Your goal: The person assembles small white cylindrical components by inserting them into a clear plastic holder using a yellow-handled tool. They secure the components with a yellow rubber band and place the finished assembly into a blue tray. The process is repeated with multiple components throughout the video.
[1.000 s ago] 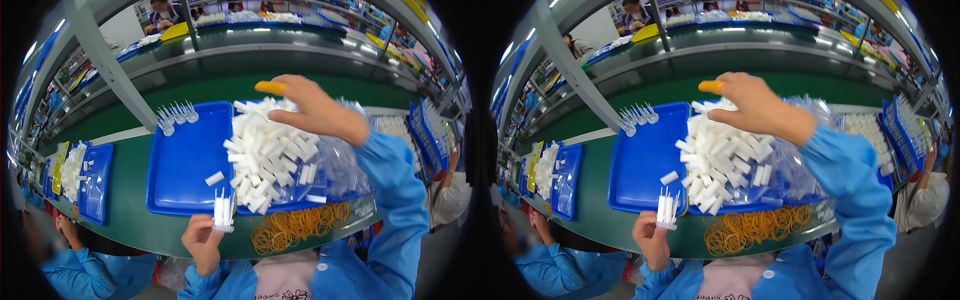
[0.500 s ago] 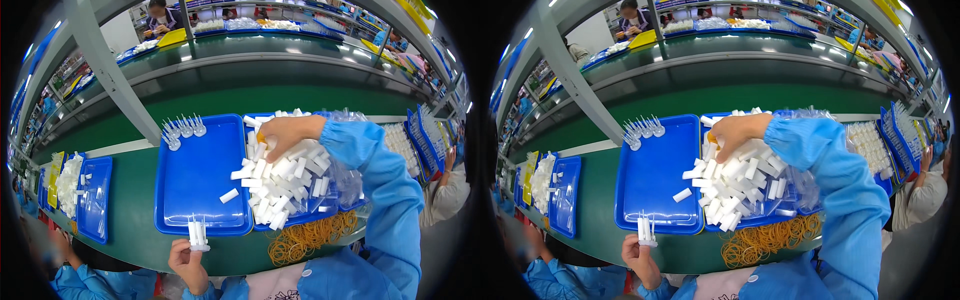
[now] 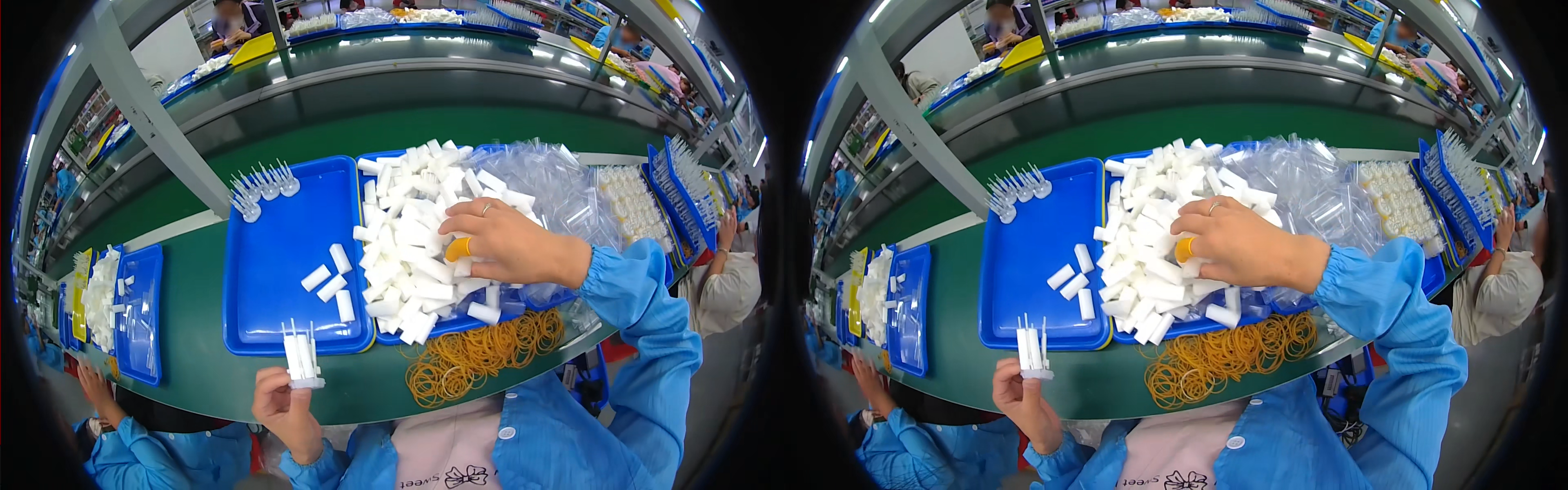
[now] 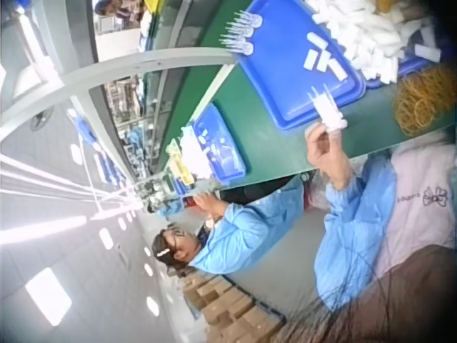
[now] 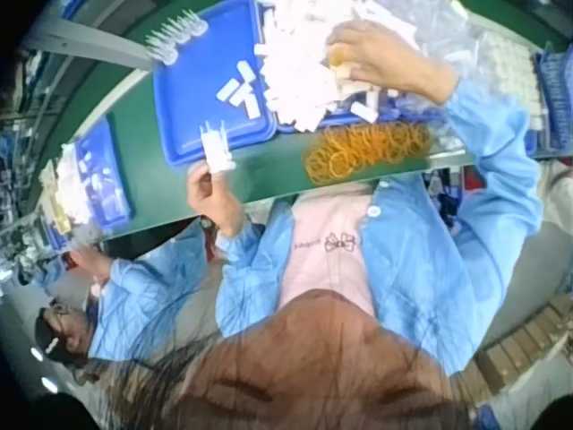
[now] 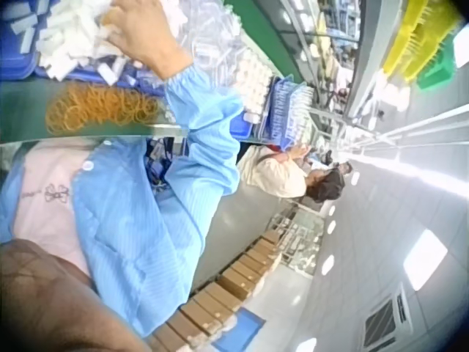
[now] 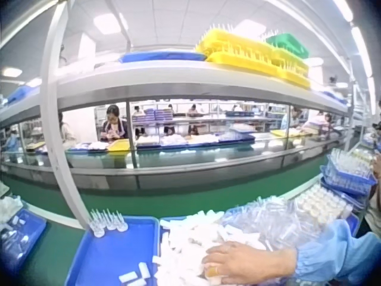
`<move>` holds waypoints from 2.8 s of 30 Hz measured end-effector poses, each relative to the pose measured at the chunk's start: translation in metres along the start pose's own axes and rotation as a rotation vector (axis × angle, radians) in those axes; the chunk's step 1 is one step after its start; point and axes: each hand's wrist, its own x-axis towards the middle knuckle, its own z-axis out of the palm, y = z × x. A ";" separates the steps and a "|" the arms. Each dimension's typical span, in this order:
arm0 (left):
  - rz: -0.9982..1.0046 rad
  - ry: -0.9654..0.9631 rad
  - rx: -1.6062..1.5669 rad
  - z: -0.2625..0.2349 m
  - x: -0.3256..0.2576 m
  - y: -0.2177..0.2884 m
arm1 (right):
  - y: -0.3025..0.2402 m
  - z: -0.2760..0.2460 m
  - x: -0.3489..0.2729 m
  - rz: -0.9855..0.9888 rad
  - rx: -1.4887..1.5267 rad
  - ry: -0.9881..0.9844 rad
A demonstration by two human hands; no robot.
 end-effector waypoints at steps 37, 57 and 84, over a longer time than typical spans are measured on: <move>0.125 -0.587 -0.038 0.086 -0.031 0.042 | -0.017 -0.031 -0.082 0.358 -0.155 0.405; 0.101 -1.090 -0.126 0.143 -0.052 0.041 | -0.102 0.039 -0.182 0.743 1.612 0.892; 0.199 -0.863 -0.085 0.144 -0.068 0.028 | -0.116 0.053 -0.160 0.504 1.400 0.815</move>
